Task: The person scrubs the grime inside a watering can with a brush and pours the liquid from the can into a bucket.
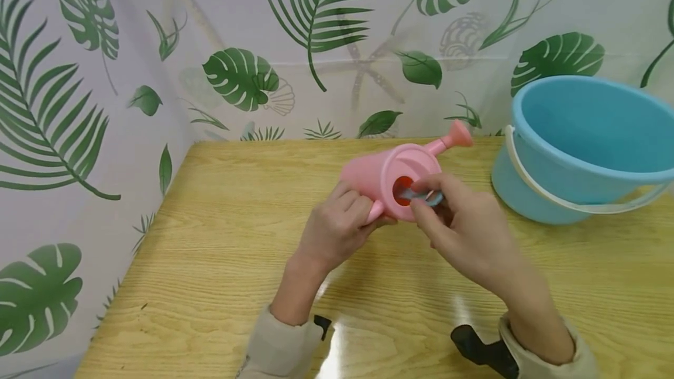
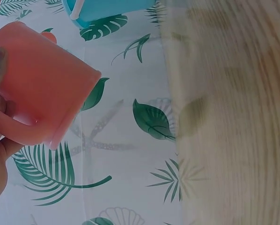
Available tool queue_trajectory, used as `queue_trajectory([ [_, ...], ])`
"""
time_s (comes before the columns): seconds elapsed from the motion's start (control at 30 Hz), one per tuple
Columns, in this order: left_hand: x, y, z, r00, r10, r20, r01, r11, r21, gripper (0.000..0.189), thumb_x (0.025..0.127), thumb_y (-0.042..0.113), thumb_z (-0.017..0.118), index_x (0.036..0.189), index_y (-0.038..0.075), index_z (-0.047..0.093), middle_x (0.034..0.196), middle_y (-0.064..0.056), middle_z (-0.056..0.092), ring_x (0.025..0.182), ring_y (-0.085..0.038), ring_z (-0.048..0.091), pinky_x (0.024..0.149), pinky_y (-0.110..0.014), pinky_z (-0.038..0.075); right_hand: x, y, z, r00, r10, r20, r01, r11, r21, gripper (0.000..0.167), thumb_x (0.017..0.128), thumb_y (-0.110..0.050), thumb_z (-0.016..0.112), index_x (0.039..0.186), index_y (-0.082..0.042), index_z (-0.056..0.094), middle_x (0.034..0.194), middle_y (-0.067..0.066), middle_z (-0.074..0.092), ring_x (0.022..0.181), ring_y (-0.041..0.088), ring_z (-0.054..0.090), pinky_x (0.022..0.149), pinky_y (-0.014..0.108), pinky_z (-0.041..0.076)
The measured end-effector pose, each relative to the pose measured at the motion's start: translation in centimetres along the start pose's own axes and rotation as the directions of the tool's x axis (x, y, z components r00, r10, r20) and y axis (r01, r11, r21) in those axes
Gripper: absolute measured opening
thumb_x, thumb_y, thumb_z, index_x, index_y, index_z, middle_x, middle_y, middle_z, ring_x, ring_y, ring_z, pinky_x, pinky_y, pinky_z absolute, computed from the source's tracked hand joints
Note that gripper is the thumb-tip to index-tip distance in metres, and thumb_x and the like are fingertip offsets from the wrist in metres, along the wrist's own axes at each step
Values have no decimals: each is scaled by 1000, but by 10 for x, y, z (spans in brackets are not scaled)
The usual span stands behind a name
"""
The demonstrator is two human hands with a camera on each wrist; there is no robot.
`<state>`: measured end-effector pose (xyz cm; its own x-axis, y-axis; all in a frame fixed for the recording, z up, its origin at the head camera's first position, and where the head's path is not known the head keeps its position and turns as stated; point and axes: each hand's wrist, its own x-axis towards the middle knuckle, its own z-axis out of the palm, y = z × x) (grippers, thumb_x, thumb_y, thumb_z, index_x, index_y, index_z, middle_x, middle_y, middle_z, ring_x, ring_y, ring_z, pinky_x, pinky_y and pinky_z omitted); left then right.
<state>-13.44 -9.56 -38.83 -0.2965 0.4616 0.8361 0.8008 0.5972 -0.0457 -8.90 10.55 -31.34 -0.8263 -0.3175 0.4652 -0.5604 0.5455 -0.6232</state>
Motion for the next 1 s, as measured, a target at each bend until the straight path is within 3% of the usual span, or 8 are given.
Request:
queue_trajectory([
  [0.1,0,-1,-3,1000,-1,13,0,1000,20,43,75,34,85,70,10,50,62,0,45,66,-15,47,57,-18,44,0,2,-4,993,-55,102,66,992,-107,18,91,-2,69,108,-3,62,76,-3,63,62,5,53,54,24,46],
  [0.17,1,-1,-4,1000,-2,24,2,1000,21,42,76,33,85,70,10,50,62,0,44,66,-15,47,57,-18,43,0,4,-4,987,-94,127,113,982,-149,18,91,-3,70,107,-4,62,77,-3,62,64,6,52,57,26,47],
  [0.37,2,0,-3,1000,8,24,-8,1000,-9,42,76,33,84,68,11,49,61,0,43,66,-15,46,56,-18,40,3,10,1,982,-155,107,171,970,-171,16,90,-2,70,96,-6,56,68,-5,52,58,5,45,53,23,42],
  [0.47,1,0,-2,1000,28,7,-28,1000,-3,44,76,34,84,67,11,48,60,0,41,64,-15,44,54,-18,38,6,18,5,967,-249,50,254,952,-170,13,97,-17,61,96,-5,56,70,0,58,56,7,49,52,24,46],
  [0.6,0,1,-1,999,34,-5,-34,999,8,45,76,35,84,66,12,46,60,0,41,63,-15,44,52,-17,37,10,27,11,916,-402,-19,389,896,-215,39,103,-38,43,96,-3,60,75,6,65,54,11,53,52,27,51],
  [0.77,1,1,-2,1000,17,-1,-17,1000,10,45,77,35,84,67,11,47,60,1,42,63,-15,46,54,-17,41,13,33,18,827,-555,-85,508,804,-309,37,106,-32,44,95,-3,65,69,3,60,48,11,42,45,25,45],
  [0.87,3,1,-3,1000,6,-10,-6,1000,-26,44,76,34,83,69,11,47,61,1,43,64,-15,46,58,-19,43,14,34,22,786,-598,-155,538,786,-306,34,104,-30,49,94,-3,68,66,3,59,46,12,38,42,27,42],
  [1.0,5,1,-4,1000,-1,-28,-2,995,-97,44,77,31,84,70,10,45,62,0,42,64,-14,44,62,-20,43,15,33,24,730,-628,-270,564,776,-282,33,101,-30,56,93,-3,71,67,6,65,44,15,47,43,33,45],
])
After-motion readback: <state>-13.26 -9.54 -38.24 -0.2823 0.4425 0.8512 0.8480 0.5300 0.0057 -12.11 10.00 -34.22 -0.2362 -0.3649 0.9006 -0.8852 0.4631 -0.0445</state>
